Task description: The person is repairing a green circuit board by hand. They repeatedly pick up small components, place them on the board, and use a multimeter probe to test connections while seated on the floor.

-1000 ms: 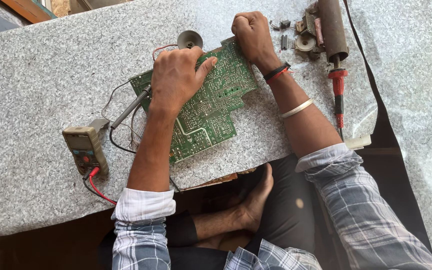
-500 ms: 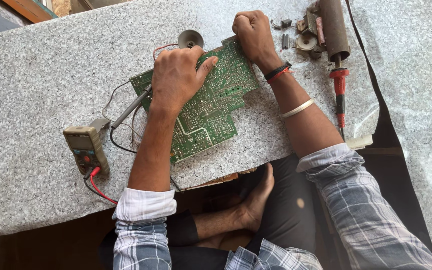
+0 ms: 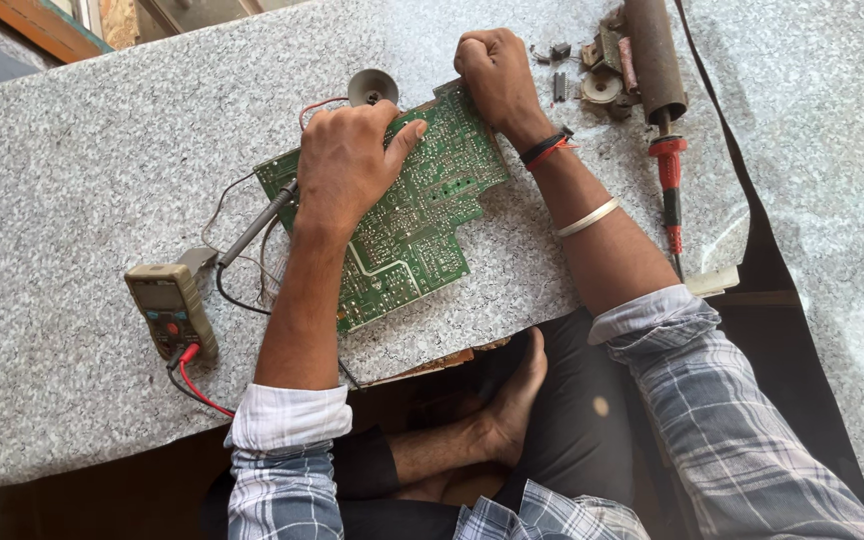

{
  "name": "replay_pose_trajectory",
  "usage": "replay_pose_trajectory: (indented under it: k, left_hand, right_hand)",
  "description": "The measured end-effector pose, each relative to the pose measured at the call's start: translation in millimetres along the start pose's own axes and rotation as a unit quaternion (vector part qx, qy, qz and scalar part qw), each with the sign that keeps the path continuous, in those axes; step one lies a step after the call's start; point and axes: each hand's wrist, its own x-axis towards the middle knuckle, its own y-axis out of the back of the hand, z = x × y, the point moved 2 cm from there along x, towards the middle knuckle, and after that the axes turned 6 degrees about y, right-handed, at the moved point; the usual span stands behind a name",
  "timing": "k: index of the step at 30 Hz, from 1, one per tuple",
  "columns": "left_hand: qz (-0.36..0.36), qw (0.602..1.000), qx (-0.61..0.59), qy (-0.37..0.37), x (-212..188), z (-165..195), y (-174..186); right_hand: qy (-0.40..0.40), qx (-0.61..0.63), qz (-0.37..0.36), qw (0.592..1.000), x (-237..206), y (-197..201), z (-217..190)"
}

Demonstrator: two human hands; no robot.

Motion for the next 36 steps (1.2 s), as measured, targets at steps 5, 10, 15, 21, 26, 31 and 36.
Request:
replay_pose_trajectory:
  k: [5,10,15,21,26,31,36]
  left_hand:
    - [0.007,1.0,0.003,-0.001,1,8,3]
    - [-0.014,1.0,0.004,0.019,0,14,3]
    - [0.007,1.0,-0.002,0.005,-1,14,3]
    - [-0.001,1.0,0.007,0.005,0,9,1]
    - [0.005,1.0,0.006,0.001,-1,5,0]
    - [0.012,1.0,0.007,-0.001,-4,4,4]
    - [-0.002,1.0,-0.003,0.009,-7,10,11]
  right_hand:
    - [0.0,0.002,0.001,1.0,-2,7,-4]
    - [0.007,0.009,0.0,1.0,-3,11,-3]
    - [0.005,0.006,-0.001,1.0,-4,10,-2]
    - [0.004,0.001,-0.004,1.0,-3,6,1]
    - [0.008,-0.007,-0.008,1.0,-3,3,3]
    - [-0.005,-0.004,-0.01,1.0,-4,-1,1]
    - [0.003,0.003,-0.006,1.0,-7,1,-6]
